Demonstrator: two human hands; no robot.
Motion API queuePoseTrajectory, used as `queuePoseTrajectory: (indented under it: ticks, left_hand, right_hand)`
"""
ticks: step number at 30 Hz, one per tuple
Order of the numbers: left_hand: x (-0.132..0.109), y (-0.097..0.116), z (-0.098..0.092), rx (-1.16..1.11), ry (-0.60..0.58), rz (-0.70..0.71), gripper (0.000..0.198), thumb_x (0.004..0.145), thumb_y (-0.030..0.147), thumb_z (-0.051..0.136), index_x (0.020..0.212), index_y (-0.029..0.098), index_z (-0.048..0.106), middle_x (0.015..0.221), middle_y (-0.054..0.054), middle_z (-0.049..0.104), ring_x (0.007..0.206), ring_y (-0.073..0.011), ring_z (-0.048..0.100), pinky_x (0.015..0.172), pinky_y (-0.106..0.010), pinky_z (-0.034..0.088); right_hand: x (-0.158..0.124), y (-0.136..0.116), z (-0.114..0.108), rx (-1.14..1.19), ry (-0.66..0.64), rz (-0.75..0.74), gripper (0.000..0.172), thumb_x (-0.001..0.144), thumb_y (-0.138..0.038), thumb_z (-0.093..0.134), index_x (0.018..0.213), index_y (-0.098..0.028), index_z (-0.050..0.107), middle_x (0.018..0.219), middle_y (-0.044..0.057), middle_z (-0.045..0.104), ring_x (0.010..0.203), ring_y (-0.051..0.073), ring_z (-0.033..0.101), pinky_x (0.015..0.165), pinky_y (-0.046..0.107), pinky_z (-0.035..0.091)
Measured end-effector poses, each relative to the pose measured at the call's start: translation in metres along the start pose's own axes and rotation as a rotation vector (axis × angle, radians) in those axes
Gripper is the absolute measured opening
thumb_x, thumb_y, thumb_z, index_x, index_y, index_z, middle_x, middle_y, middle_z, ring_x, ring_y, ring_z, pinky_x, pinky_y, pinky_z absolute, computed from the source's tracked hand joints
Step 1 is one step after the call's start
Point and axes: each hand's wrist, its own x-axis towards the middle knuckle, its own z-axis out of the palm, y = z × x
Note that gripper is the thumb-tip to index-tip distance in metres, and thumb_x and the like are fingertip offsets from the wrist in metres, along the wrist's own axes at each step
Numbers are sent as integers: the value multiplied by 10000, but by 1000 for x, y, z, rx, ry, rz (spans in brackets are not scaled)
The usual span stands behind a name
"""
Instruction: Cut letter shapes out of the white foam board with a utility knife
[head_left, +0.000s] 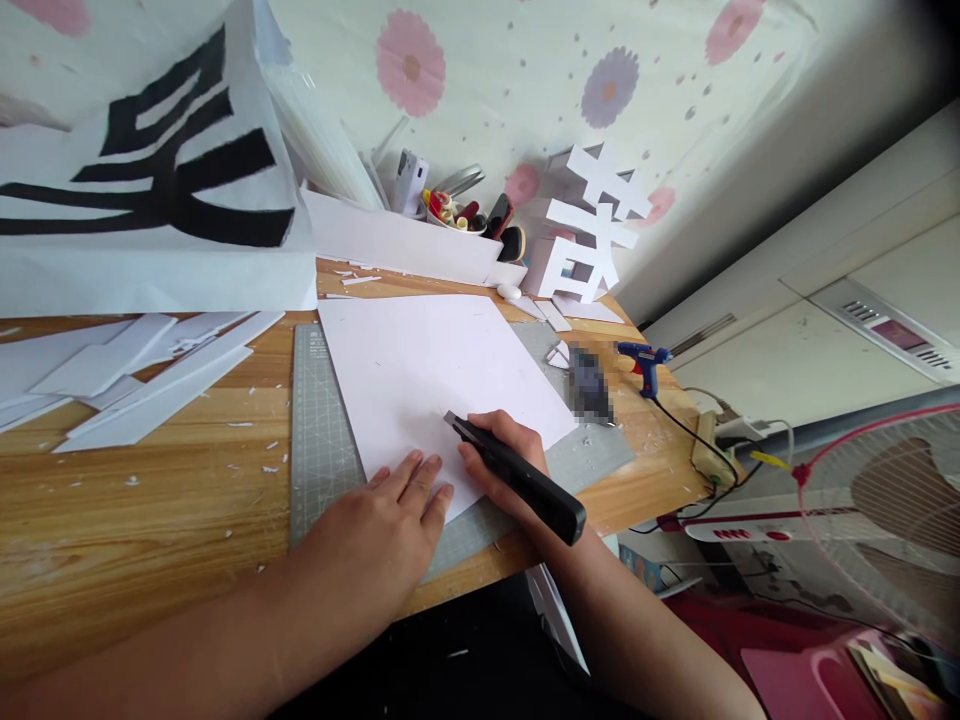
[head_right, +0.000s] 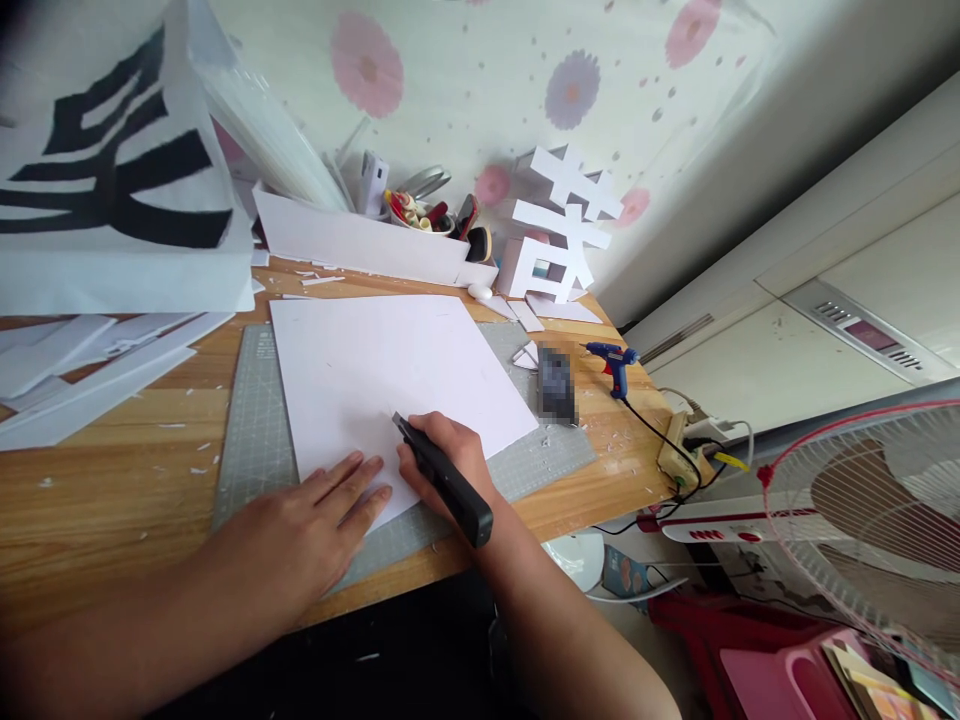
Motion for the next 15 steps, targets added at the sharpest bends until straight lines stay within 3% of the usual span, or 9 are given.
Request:
queuePoseTrajectory:
  ticks: [15]
  left_hand:
    - [3,-2,-9,-22,-94,27,442,850,27,526,1241,110,715,1335,-246,648,1201,-395,651,896,-482,610]
  right_hand:
    - [-24,-3,-11,-57,-18,-69,127,886,-256,601,1008,-222,606,736,-2,644,612,136,593,587,251,500]
